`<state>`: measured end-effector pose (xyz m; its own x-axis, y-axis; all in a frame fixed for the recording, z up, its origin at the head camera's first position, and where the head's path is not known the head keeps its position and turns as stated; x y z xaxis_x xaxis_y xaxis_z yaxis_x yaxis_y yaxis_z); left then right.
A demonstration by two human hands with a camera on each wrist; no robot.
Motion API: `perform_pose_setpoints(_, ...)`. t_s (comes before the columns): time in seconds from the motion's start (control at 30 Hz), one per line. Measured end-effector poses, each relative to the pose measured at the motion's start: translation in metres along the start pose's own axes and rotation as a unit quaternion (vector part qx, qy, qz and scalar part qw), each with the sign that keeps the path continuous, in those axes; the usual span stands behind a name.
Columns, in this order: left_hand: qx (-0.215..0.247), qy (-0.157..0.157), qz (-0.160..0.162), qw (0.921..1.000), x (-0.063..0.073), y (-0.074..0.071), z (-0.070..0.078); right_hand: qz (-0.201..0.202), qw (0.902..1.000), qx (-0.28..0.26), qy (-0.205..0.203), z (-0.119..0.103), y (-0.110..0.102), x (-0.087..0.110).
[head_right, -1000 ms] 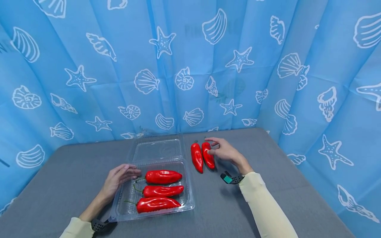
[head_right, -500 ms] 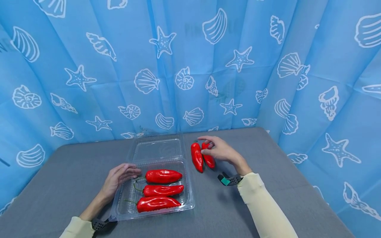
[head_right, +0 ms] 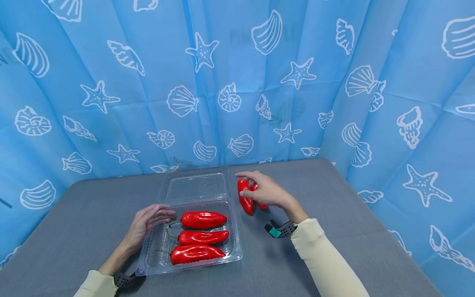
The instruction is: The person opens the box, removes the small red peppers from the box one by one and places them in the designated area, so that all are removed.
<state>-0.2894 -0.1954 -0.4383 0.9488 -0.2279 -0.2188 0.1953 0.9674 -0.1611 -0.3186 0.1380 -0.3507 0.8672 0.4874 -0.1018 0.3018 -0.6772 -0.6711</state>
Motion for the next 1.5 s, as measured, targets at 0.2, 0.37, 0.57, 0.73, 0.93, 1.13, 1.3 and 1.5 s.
perform_pose_setpoints(0.2,0.000,0.002,0.002,1.0000,0.002,0.001,-0.003,-0.007,0.9998,-0.008,-0.016,-0.008,0.010,0.002)
perform_pose_setpoints(0.37,-0.005,0.013,-0.001,0.9999,0.004,0.002,-0.004,-0.014,0.9988,-0.016,-0.043,-0.018,0.019,0.005)
perform_pose_setpoints(0.57,-0.008,0.018,0.002,0.9998,0.005,0.004,-0.003,-0.029,0.9974,-0.025,-0.061,-0.027,0.031,0.008)
perform_pose_setpoints(0.73,-0.009,0.024,0.004,0.9997,0.006,0.006,0.000,-0.049,0.9942,-0.047,-0.083,-0.032,0.042,0.008)
perform_pose_setpoints(0.93,-0.009,0.014,0.009,0.9998,0.006,0.007,0.000,-0.073,0.9894,-0.072,-0.103,-0.041,0.052,0.010)
perform_pose_setpoints(1.13,-0.010,0.011,0.008,0.9999,0.004,0.006,0.000,-0.101,0.9824,-0.102,-0.119,-0.051,0.068,0.009)
perform_pose_setpoints(1.3,-0.008,0.012,0.005,0.9999,0.002,0.005,0.000,-0.121,0.9771,-0.119,-0.128,-0.058,0.083,0.009)
perform_pose_setpoints(1.5,-0.006,0.005,0.005,1.0000,0.001,0.004,0.000,-0.132,0.9715,-0.135,-0.143,-0.065,0.098,0.009)
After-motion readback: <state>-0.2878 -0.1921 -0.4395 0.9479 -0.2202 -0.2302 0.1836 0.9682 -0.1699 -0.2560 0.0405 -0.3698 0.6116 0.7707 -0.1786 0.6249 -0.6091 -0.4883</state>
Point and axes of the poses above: each hand's wrist, its own x-axis away from the middle knuckle, its own y-axis out of the palm, z = x × y, the point moved 8 cm from there along -x, towards the middle knuckle, and after that the axes turned 3 degrees about -x, right-handed, at the moved point
